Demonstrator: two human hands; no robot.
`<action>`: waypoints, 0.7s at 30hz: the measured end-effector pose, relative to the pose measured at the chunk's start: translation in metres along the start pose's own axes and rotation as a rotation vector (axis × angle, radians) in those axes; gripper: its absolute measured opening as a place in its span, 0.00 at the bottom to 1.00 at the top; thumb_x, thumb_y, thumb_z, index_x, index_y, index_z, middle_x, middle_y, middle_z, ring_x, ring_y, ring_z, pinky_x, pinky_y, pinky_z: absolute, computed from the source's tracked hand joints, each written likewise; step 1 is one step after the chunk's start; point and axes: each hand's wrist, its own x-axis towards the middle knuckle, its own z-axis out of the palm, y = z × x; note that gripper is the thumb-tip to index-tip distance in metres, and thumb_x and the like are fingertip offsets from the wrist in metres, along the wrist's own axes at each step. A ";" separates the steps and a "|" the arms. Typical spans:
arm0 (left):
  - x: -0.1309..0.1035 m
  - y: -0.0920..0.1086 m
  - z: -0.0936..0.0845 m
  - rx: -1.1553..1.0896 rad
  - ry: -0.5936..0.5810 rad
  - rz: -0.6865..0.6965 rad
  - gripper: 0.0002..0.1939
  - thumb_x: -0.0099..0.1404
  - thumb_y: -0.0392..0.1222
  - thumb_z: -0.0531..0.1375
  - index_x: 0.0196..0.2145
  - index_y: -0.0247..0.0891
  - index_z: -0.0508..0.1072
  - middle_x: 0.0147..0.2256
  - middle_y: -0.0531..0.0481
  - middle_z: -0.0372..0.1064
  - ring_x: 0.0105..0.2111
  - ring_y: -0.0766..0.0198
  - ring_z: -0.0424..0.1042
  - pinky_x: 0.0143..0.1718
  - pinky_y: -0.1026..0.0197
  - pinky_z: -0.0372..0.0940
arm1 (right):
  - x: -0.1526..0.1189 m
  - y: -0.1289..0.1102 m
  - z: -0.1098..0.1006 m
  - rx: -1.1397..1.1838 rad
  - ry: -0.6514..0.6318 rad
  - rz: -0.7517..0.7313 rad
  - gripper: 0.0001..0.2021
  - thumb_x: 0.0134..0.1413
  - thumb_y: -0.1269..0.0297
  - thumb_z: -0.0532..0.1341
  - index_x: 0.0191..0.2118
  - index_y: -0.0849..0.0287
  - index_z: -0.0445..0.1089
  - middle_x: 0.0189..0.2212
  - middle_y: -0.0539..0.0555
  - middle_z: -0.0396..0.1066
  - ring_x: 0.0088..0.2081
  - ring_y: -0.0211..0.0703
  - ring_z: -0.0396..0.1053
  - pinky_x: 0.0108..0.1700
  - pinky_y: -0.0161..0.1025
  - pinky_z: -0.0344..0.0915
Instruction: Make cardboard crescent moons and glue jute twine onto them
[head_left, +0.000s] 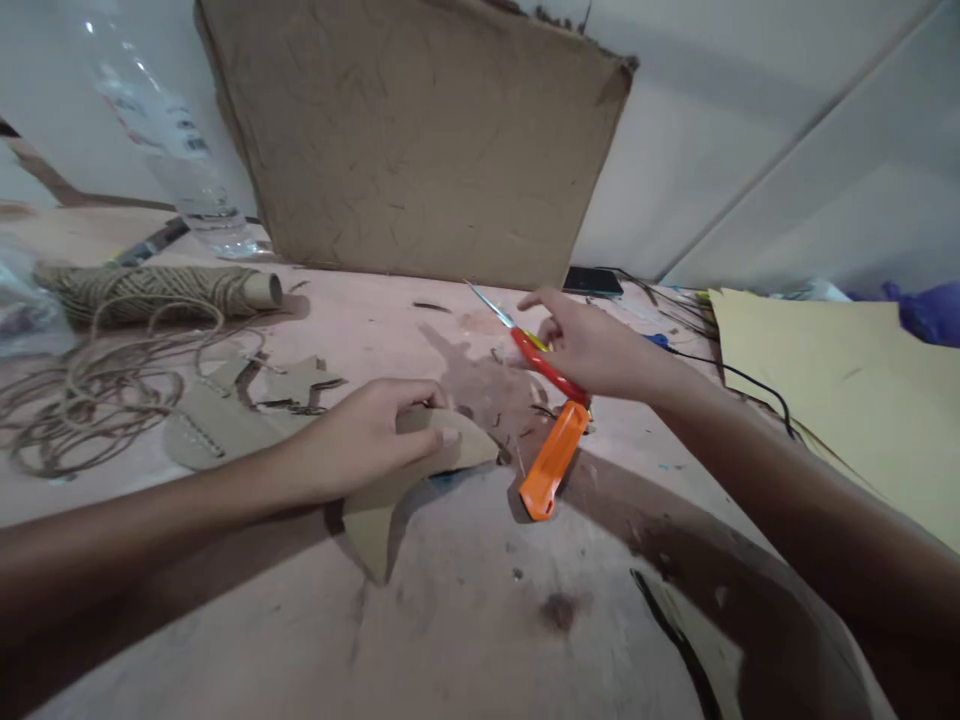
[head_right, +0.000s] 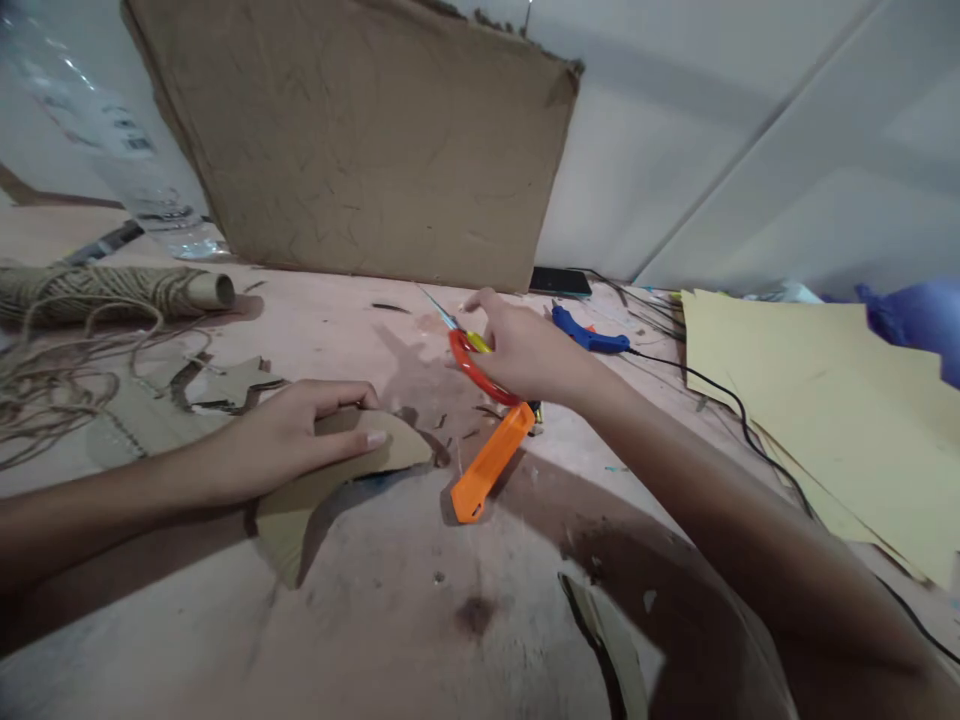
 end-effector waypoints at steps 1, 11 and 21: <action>-0.002 -0.001 0.001 0.087 0.010 0.031 0.17 0.64 0.60 0.72 0.37 0.44 0.82 0.34 0.52 0.82 0.37 0.51 0.79 0.39 0.57 0.68 | 0.011 0.001 0.000 -0.013 0.030 -0.034 0.33 0.68 0.53 0.76 0.71 0.58 0.70 0.42 0.56 0.86 0.38 0.52 0.80 0.39 0.44 0.68; -0.035 -0.018 0.003 0.417 -0.094 0.365 0.28 0.75 0.61 0.70 0.65 0.46 0.78 0.63 0.42 0.83 0.61 0.39 0.81 0.61 0.45 0.71 | -0.069 0.006 0.003 -0.150 -0.270 -0.485 0.15 0.64 0.77 0.66 0.50 0.54 0.84 0.47 0.57 0.85 0.49 0.55 0.80 0.54 0.49 0.73; -0.032 -0.027 -0.003 0.526 -0.283 0.787 0.34 0.83 0.49 0.67 0.81 0.49 0.66 0.73 0.42 0.79 0.70 0.44 0.77 0.71 0.46 0.65 | -0.114 0.026 0.006 -0.400 0.190 -0.862 0.05 0.75 0.73 0.69 0.50 0.57 0.81 0.40 0.55 0.78 0.40 0.49 0.71 0.41 0.47 0.68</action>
